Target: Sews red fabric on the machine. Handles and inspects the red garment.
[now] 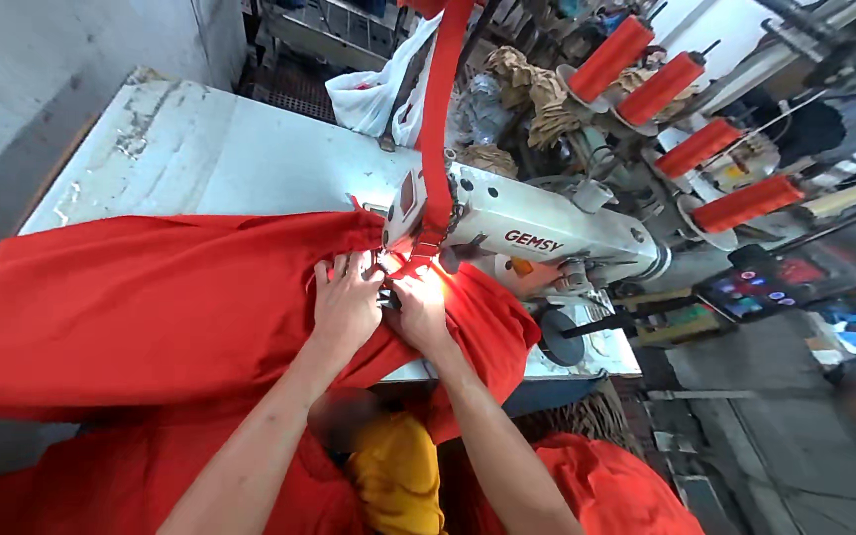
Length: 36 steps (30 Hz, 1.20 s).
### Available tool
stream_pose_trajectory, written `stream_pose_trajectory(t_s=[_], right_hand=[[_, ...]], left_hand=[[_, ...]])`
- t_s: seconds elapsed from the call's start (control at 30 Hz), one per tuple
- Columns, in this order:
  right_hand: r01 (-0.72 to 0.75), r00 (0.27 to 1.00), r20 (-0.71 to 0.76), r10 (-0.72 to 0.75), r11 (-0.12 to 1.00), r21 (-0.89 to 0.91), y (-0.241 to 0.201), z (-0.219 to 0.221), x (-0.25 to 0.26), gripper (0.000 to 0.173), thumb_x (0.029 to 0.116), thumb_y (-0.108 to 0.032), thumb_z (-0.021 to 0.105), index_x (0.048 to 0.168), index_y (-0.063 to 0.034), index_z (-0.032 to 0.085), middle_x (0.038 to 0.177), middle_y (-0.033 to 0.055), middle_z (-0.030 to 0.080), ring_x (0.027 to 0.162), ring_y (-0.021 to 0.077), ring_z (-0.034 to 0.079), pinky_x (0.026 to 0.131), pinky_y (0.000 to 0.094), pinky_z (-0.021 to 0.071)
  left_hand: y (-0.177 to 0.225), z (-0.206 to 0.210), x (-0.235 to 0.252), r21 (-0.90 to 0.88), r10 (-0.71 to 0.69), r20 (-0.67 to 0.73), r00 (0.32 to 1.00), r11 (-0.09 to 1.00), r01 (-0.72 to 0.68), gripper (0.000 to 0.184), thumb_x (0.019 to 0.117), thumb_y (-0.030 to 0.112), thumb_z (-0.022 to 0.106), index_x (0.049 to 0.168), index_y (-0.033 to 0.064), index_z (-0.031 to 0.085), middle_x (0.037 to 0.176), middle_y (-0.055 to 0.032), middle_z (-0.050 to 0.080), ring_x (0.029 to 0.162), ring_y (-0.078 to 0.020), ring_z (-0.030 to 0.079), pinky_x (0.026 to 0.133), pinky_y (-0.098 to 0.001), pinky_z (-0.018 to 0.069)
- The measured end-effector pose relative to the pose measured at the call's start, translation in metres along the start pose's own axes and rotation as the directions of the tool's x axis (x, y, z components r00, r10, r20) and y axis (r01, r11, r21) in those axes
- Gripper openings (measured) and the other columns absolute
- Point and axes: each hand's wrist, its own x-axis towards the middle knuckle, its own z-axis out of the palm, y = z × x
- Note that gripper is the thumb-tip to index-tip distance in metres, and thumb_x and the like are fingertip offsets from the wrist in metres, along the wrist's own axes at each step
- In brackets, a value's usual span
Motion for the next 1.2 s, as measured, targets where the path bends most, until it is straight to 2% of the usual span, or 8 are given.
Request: stream_pose_trajectory(t_s=[0.17, 0.5, 0.6, 0.7, 0.87, 1.0, 1.1, 1.2], right_hand=[[-0.007, 1.000, 0.002, 0.007, 0.999, -0.032, 0.000, -0.002, -0.004, 0.024, 0.0817, -0.026, 0.073, 0.097, -0.0093, 0.078, 0.087, 0.0063, 0.076, 0.082, 0.0255, 0.074, 0.070, 0.0489, 0.0589], [-0.164, 0.986, 0.005, 0.165, 0.984, -0.067, -0.018, -0.008, -0.015, 0.039, 0.0807, -0.011, 0.071, 0.117, -0.0211, 0.078, 0.106, 0.0027, 0.078, 0.082, 0.0261, 0.075, 0.058, 0.0488, 0.0574], [-0.187, 0.980, 0.048, 0.193, 0.977, -0.102, -0.022, -0.008, -0.009, 0.030, 0.0811, -0.013, 0.073, 0.111, -0.0155, 0.079, 0.102, 0.0062, 0.078, 0.085, 0.0285, 0.075, 0.062, 0.0517, 0.0581], [-0.193, 0.972, 0.104, 0.209, 0.970, -0.150, -0.033, -0.008, 0.003, 0.018, 0.0814, -0.014, 0.073, 0.098, -0.0081, 0.077, 0.092, 0.0110, 0.076, 0.085, 0.0320, 0.074, 0.066, 0.0537, 0.0584], [-0.243, 0.917, 0.259, 0.303, 0.940, -0.239, -0.053, -0.011, 0.019, 0.031, 0.0909, -0.017, 0.065, 0.120, -0.0094, 0.073, 0.102, 0.0112, 0.077, 0.100, 0.0304, 0.073, 0.087, 0.0522, 0.0562], [-0.270, 0.897, 0.288, 0.336, 0.931, -0.244, -0.057, -0.016, 0.020, 0.028, 0.0929, -0.019, 0.063, 0.116, -0.0088, 0.074, 0.107, 0.0111, 0.076, 0.106, 0.0305, 0.072, 0.090, 0.0519, 0.0556], [-0.261, 0.924, 0.236, 0.299, 0.948, -0.179, -0.055, -0.015, 0.012, 0.026, 0.0909, -0.017, 0.065, 0.112, -0.0072, 0.075, 0.104, 0.0125, 0.076, 0.094, 0.0315, 0.074, 0.076, 0.0519, 0.0591], [-0.212, 0.956, 0.178, 0.232, 0.969, -0.126, -0.052, -0.016, 0.006, 0.025, 0.0876, -0.011, 0.065, 0.109, -0.0065, 0.076, 0.102, 0.0124, 0.076, 0.092, 0.0309, 0.075, 0.075, 0.0509, 0.0598]], left_hand=[[0.024, -0.019, -0.004, 0.012, -0.195, 0.130, 0.972, 0.981, 0.195, 0.040, 0.0974, 0.016, 0.058, 0.137, 0.0124, 0.063, 0.136, -0.0191, 0.058, 0.124, -0.0390, 0.055, 0.098, -0.0598, 0.0397], [-0.007, 0.012, -0.003, 0.038, 0.047, -0.072, 0.996, 0.998, -0.045, 0.024, 0.0937, 0.024, 0.063, 0.115, 0.0220, 0.074, 0.116, -0.0096, 0.065, 0.110, -0.0331, 0.060, 0.091, -0.0560, 0.0412], [-0.016, 0.012, 0.002, 0.038, 0.107, -0.072, 0.992, 0.994, -0.104, 0.024, 0.0952, 0.025, 0.062, 0.115, 0.0207, 0.074, 0.133, -0.0089, 0.063, 0.117, -0.0331, 0.058, 0.092, -0.0567, 0.0420], [-0.044, 0.011, 0.021, -0.042, 0.210, -0.102, 0.972, 0.976, -0.216, 0.024, 0.0989, 0.031, 0.057, 0.111, 0.0218, 0.075, 0.118, -0.0096, 0.065, 0.113, -0.0329, 0.059, 0.093, -0.0571, 0.0440], [-0.080, 0.013, 0.068, -0.056, 0.386, -0.149, 0.910, 0.916, -0.397, 0.028, 0.1020, 0.043, 0.053, 0.107, 0.0288, 0.077, 0.114, -0.0064, 0.068, 0.115, -0.0308, 0.061, 0.095, -0.0579, 0.0467], [-0.051, -0.012, 0.043, -0.111, 0.181, -0.195, 0.964, 0.973, -0.205, 0.018, 0.0997, 0.026, 0.062, 0.105, 0.0193, 0.078, 0.115, -0.0092, 0.066, 0.115, -0.0327, 0.058, 0.098, -0.0588, 0.0409], [-0.035, -0.019, 0.009, -0.515, -0.031, -0.200, 0.979, 0.853, -0.078, 0.020, 0.1048, 0.017, 0.055, 0.114, 0.0095, 0.070, 0.108, -0.0072, 0.068, 0.099, -0.0188, 0.067, 0.088, -0.0414, 0.0578], [-0.053, -0.004, 0.005, -0.543, 0.052, -0.136, 0.989, 0.831, -0.118, 0.022, 0.1049, 0.016, 0.053, 0.117, 0.0074, 0.070, 0.110, -0.0079, 0.070, 0.102, -0.0188, 0.068, 0.094, -0.0408, 0.0566]])
